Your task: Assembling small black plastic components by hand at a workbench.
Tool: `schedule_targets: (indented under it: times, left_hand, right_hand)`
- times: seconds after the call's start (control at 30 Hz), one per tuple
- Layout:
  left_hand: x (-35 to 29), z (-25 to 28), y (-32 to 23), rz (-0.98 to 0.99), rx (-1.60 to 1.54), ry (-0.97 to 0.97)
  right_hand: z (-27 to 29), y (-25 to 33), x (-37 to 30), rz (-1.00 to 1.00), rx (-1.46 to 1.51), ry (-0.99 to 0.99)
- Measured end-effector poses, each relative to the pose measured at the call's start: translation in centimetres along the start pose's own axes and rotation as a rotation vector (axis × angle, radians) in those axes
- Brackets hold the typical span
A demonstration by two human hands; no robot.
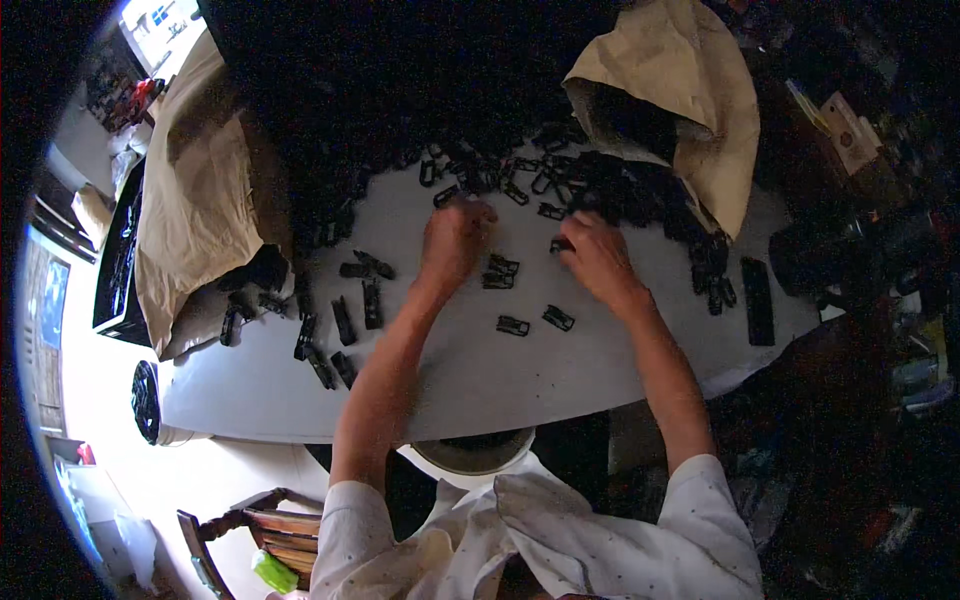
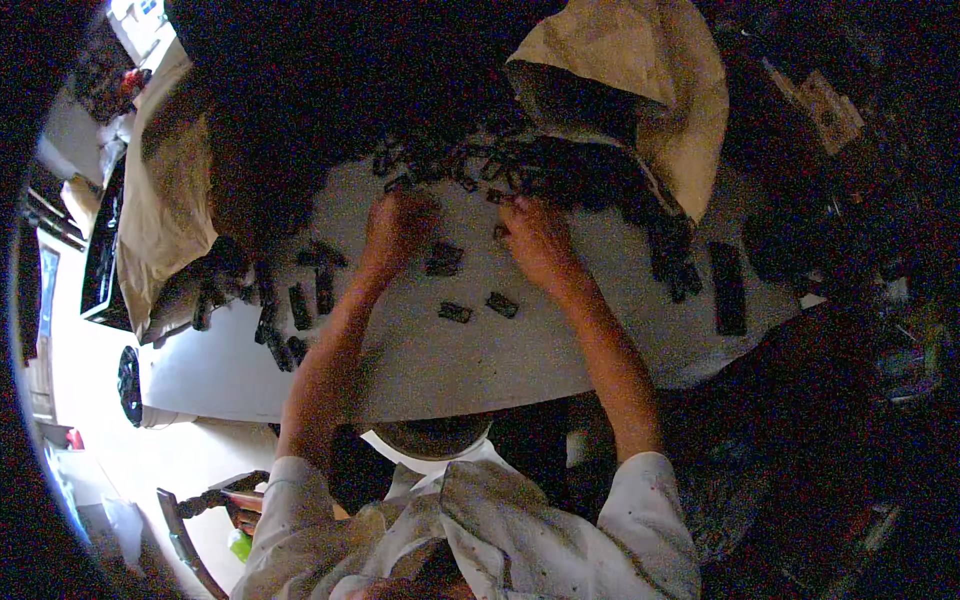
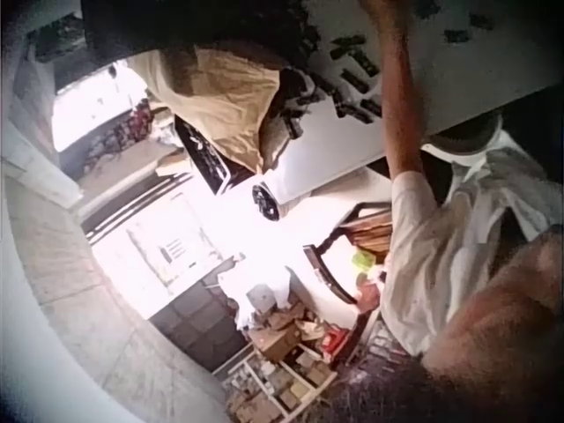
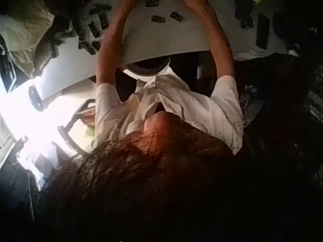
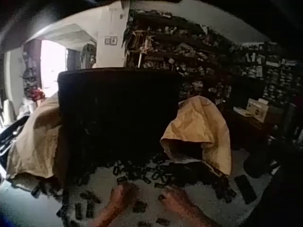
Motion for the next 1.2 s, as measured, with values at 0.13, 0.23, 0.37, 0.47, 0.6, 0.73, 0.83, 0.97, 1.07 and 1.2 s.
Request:
schedule_targets:
  times: [0.13, 0.23, 0.37, 0.47, 0.6, 0.73, 0.83, 0.97, 1.07, 1.2]
  left_hand:
    - [1.8, -1.4, 0.3, -0.192, 0.071, -0.116]
    - [3.1, -2.8, -0.1, -0.337, 0.188, -0.305]
    - [3.8, -3.4, -0.4, -0.441, 0.201, -0.251]
    - [3.9, -3.3, -0.5, -0.382, 0.264, -0.236]
    - [2.8, -2.8, -0.4, -0.142, 0.197, -0.021]
    - [1.9, -1.6, -0.4, -0.156, 0.056, -0.083]
    - [1.7, -1.7, -0.4, -0.134, 0.011, -0.068]
    - [1.4, -1.6, -0.6, -0.179, -0.090, -0.060]
    - [1.4, -2.1, 0.7, -0.179, -0.032, -0.012]
    - [1.4, -1.9, 0.3, -0.100, -0.109, 0.015]
  right_hand:
    - [-1.2, 0.2, -1.6, -0.001, -0.023, 0.127]
    - [-0.3, 0.1, -0.7, -0.063, 0.073, 0.152]
    - [-0.4, -1.7, 3.2, 0.028, 0.044, -0.111]
    - [-2.2, -1.7, 5.4, 0.039, -0.186, -0.043]
    - [-2.0, -1.5, 5.0, 0.051, -0.195, -0.033]
    - [-0.7, 0.0, 4.2, 0.046, -0.084, -0.024]
    - [-1.0, -0.1, 3.7, -0.002, -0.114, 0.059]
    - [-0.8, -0.5, 3.4, -0.037, -0.058, 0.133]
    - [-0.3, 0.3, 3.4, -0.099, -0.093, 0.211]
    - [-0.1, 0.2, 3.0, -0.066, -0.210, 0.270]
Point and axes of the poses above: each hand's wrist, its own x-axis towards the middle knuckle, its own z-axis out of the back of the hand, y = z × x, the point moved 3 cm from there along x, towards the middle knuckle, and after that the axes turned 2 degrees about x, right-handed, at the moved point
